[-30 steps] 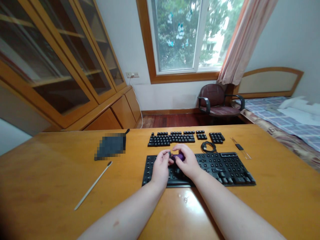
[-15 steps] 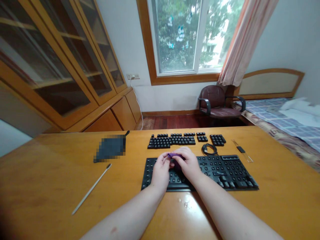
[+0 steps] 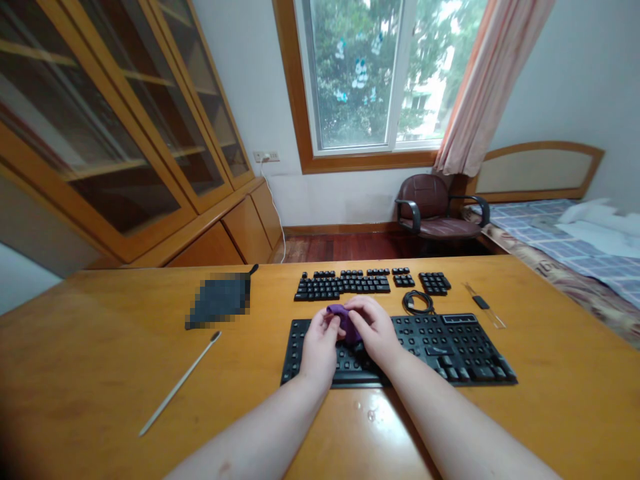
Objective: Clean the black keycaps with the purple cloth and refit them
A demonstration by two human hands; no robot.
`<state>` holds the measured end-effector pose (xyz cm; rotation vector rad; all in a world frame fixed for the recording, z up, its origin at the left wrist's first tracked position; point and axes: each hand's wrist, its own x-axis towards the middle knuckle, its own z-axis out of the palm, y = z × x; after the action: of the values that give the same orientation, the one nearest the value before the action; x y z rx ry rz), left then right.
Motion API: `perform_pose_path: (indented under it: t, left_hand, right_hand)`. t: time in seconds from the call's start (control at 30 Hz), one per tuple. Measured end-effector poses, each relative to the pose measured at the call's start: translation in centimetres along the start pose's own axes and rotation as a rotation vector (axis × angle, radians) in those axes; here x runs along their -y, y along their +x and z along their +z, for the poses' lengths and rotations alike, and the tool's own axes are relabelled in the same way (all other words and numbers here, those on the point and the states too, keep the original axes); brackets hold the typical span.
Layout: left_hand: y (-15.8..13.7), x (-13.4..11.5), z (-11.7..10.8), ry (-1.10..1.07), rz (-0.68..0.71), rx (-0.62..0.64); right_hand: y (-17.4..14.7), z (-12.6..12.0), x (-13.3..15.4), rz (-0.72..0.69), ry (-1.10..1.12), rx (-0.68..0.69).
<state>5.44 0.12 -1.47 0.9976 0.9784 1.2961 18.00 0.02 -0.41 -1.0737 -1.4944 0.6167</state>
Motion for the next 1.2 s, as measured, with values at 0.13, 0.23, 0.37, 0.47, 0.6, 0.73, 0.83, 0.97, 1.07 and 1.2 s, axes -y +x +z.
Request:
perform_pose_path:
  t: [0.13,0.23,0.37,0.47,0.6,0.73,0.83,0.97,1.07,1.2]
  left_hand:
    - [0.04,-0.16,-0.19,0.038,0.008,-0.016]
    - [0.09,-0.37,-0.19,0.026,-0.021,-0.058]
    - [0.09,-0.45,-0.14,0.010,-0.001,-0.062]
    - [0.05,-0.34,-0.17,0.001,0.001,-0.053]
    - [0.03,-0.32,-0.15,-0.051,-0.020,-0.044]
    - [0.14,-0.33,-0.15,-0.070,-0.043,-0.055]
    - [0.26,-0.26,-0.20,-0.068,-0.064,-0.068]
    - [0.24,-0.35,-0.10,-0.110,-0.087,-0.100]
    - [0.13,-0.59,0.05,-0.165,-0.099,-0.111]
    - [0.10,-0.81,0.04,-0.132,-0.110,-0.123]
  right_hand:
    - [0.09,0.15,-0.25,-0.026,0.016,0.059]
    - [0.11,0.27,-0.44,0.012,0.070,0.065]
    - [0.17,0.06,-0.04,0.013,0.065,0.071]
    - [0.24,0.00,0.14,0.019,0.078,0.084]
    - [0.32,0.33,-0.24,0.190,0.183,0.061]
    - [0.50,0.47,-0.30,0.284,0.168,0.057]
    - [0.63,0.30,-0.07,0.260,0.097,0.061]
    - [0.75,0.04,0.03,0.234,0.091,0.125]
    - [0.76,-0.07,-0.25,0.219,0.135,0.161]
    - [0.66,-0.21,-0.76,0.203,0.133,0.171]
